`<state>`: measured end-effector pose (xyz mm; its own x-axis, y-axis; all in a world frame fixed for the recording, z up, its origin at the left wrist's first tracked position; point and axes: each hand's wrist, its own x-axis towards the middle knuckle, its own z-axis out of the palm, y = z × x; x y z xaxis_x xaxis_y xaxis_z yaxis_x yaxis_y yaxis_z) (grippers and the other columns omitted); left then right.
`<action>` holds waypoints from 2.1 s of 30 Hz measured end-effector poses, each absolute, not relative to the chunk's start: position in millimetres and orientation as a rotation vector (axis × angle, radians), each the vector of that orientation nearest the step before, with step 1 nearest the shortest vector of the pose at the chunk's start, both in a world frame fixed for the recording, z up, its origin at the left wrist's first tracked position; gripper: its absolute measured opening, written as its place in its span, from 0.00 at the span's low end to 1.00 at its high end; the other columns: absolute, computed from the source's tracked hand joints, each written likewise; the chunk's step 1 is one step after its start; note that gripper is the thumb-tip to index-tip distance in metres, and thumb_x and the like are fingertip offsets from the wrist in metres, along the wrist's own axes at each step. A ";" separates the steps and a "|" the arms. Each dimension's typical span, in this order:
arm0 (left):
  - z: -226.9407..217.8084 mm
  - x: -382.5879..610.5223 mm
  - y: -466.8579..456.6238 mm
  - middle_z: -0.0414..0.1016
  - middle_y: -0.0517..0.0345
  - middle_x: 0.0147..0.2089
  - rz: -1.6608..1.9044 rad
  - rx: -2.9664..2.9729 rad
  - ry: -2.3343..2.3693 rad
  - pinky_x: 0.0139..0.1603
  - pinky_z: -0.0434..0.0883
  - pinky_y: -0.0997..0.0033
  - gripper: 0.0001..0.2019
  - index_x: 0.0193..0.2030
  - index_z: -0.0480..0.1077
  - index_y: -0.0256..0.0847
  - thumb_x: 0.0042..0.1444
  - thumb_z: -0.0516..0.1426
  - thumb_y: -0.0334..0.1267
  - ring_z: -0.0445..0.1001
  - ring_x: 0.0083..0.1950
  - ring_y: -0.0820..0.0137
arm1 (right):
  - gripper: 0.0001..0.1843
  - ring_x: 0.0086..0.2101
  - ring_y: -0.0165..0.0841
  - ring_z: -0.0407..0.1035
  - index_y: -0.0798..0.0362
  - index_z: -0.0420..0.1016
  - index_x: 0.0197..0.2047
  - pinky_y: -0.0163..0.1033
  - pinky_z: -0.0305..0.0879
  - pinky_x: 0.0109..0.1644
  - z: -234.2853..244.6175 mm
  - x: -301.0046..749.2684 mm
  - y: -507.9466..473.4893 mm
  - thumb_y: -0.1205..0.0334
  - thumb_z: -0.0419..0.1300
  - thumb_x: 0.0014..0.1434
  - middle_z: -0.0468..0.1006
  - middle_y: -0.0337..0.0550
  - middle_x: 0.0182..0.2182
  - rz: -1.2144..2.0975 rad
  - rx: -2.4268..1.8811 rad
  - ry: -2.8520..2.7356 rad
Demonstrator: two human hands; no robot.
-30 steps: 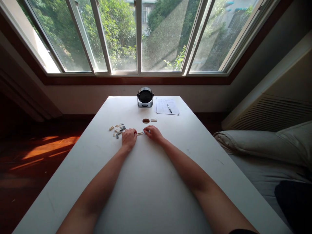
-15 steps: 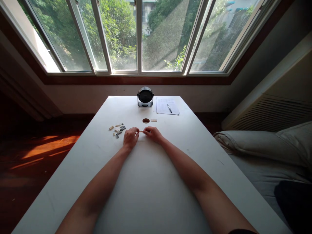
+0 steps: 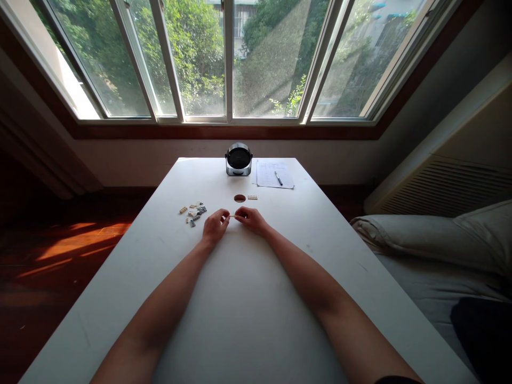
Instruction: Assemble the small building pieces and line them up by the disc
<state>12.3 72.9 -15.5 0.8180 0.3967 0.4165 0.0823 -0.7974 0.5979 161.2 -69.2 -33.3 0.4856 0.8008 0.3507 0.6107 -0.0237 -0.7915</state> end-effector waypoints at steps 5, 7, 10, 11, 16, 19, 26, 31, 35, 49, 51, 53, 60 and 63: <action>-18.5 13.4 74.2 0.78 0.60 0.37 0.722 2.409 0.336 0.38 0.68 0.71 0.06 0.42 0.72 0.45 0.60 0.55 0.35 0.75 0.35 0.70 | 0.12 0.29 0.30 0.64 0.51 0.76 0.41 0.35 0.60 0.35 -33.6 160.8 -68.9 0.54 0.61 0.57 0.76 0.38 0.29 0.229 -1.741 -1.187; -19.0 13.4 74.4 0.78 0.60 0.36 0.727 2.408 0.330 0.38 0.68 0.71 0.06 0.42 0.72 0.45 0.59 0.55 0.35 0.75 0.35 0.70 | 0.12 0.29 0.30 0.64 0.51 0.76 0.41 0.35 0.60 0.35 -32.7 159.8 -69.2 0.54 0.61 0.57 0.76 0.38 0.29 0.235 -1.740 -1.185; -18.4 13.2 74.3 0.78 0.60 0.36 0.736 2.398 0.335 0.38 0.68 0.71 0.05 0.41 0.71 0.45 0.59 0.55 0.35 0.74 0.35 0.70 | 0.12 0.29 0.30 0.64 0.51 0.77 0.41 0.35 0.59 0.34 -31.3 158.6 -69.8 0.53 0.61 0.58 0.76 0.38 0.29 0.236 -1.744 -1.183; -18.0 13.1 74.1 0.78 0.60 0.36 0.739 2.391 0.340 0.38 0.68 0.71 0.05 0.41 0.71 0.45 0.59 0.56 0.35 0.74 0.35 0.70 | 0.12 0.29 0.30 0.64 0.51 0.77 0.41 0.35 0.59 0.34 -31.1 158.3 -70.0 0.53 0.60 0.59 0.76 0.38 0.30 0.231 -1.748 -1.181; -16.6 12.7 73.4 0.78 0.60 0.37 0.739 2.371 0.362 0.38 0.68 0.71 0.04 0.40 0.70 0.44 0.58 0.56 0.33 0.74 0.34 0.71 | 0.16 0.28 0.30 0.64 0.53 0.78 0.35 0.34 0.58 0.34 -31.5 158.8 -69.9 0.50 0.58 0.61 0.75 0.38 0.27 0.218 -1.781 -1.158; -16.0 12.4 73.0 0.78 0.60 0.38 0.732 2.367 0.362 0.37 0.68 0.71 0.04 0.39 0.70 0.44 0.58 0.55 0.33 0.75 0.34 0.71 | 0.16 0.28 0.30 0.64 0.53 0.77 0.34 0.34 0.58 0.34 -32.2 159.5 -69.5 0.49 0.58 0.61 0.75 0.38 0.26 0.226 -1.788 -1.158; -13.9 11.9 72.2 0.79 0.59 0.38 0.707 2.359 0.372 0.37 0.69 0.71 0.06 0.42 0.71 0.44 0.58 0.56 0.36 0.75 0.34 0.70 | 0.14 0.30 0.31 0.66 0.52 0.77 0.38 0.35 0.60 0.36 -30.4 158.5 -70.9 0.50 0.59 0.60 0.78 0.39 0.30 0.240 -1.769 -1.163; -17.0 13.7 73.6 0.79 0.59 0.38 0.722 2.360 0.368 0.38 0.69 0.70 0.07 0.44 0.72 0.44 0.59 0.56 0.36 0.75 0.34 0.70 | 0.13 0.31 0.31 0.67 0.52 0.77 0.38 0.35 0.61 0.36 -29.7 158.7 -71.2 0.52 0.59 0.60 0.78 0.40 0.31 0.234 -1.757 -1.185; -19.3 14.4 74.8 0.79 0.59 0.37 0.726 2.362 0.359 0.38 0.69 0.70 0.07 0.43 0.72 0.44 0.59 0.55 0.36 0.75 0.34 0.70 | 0.12 0.31 0.31 0.67 0.52 0.78 0.38 0.35 0.61 0.37 -29.5 158.7 -71.2 0.53 0.60 0.60 0.78 0.40 0.32 0.234 -1.748 -1.191; -15.4 12.9 72.9 0.78 0.58 0.38 0.754 2.342 0.364 0.38 0.70 0.71 0.05 0.41 0.71 0.44 0.59 0.55 0.34 0.75 0.34 0.70 | 0.14 0.30 0.31 0.66 0.52 0.79 0.38 0.35 0.60 0.35 -30.2 159.1 -70.4 0.52 0.58 0.60 0.78 0.39 0.30 0.237 -1.776 -1.175; -14.9 12.7 72.6 0.79 0.58 0.39 0.748 2.341 0.369 0.38 0.70 0.71 0.05 0.40 0.71 0.44 0.59 0.55 0.34 0.75 0.34 0.70 | 0.14 0.30 0.31 0.66 0.52 0.79 0.38 0.35 0.61 0.36 -30.1 159.1 -70.3 0.52 0.58 0.60 0.78 0.40 0.30 0.239 -1.784 -1.171; -15.0 13.0 72.5 0.79 0.58 0.39 0.749 2.337 0.377 0.38 0.70 0.71 0.05 0.40 0.71 0.44 0.58 0.55 0.34 0.75 0.34 0.70 | 0.14 0.30 0.31 0.66 0.52 0.79 0.38 0.35 0.61 0.36 -30.0 159.0 -70.4 0.51 0.58 0.60 0.78 0.40 0.30 0.241 -1.792 -1.168; -16.8 13.8 73.4 0.79 0.59 0.37 0.751 2.345 0.383 0.36 0.69 0.72 0.05 0.41 0.71 0.44 0.59 0.56 0.36 0.74 0.33 0.71 | 0.13 0.30 0.31 0.66 0.52 0.78 0.37 0.35 0.60 0.36 -30.5 160.5 -70.4 0.52 0.58 0.60 0.78 0.39 0.31 0.238 -1.772 -1.194; -16.9 14.1 73.4 0.79 0.59 0.36 0.741 2.348 0.400 0.36 0.69 0.71 0.05 0.41 0.71 0.44 0.60 0.56 0.38 0.74 0.32 0.71 | 0.12 0.30 0.31 0.66 0.52 0.77 0.37 0.35 0.61 0.36 -30.6 161.0 -70.1 0.52 0.59 0.59 0.78 0.39 0.31 0.241 -1.757 -1.203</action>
<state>14.1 73.4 -16.9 0.7953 0.4503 0.4060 0.0924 -0.7518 0.6529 161.0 -70.1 -30.6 0.4948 0.8040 0.3298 0.6148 -0.0557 -0.7867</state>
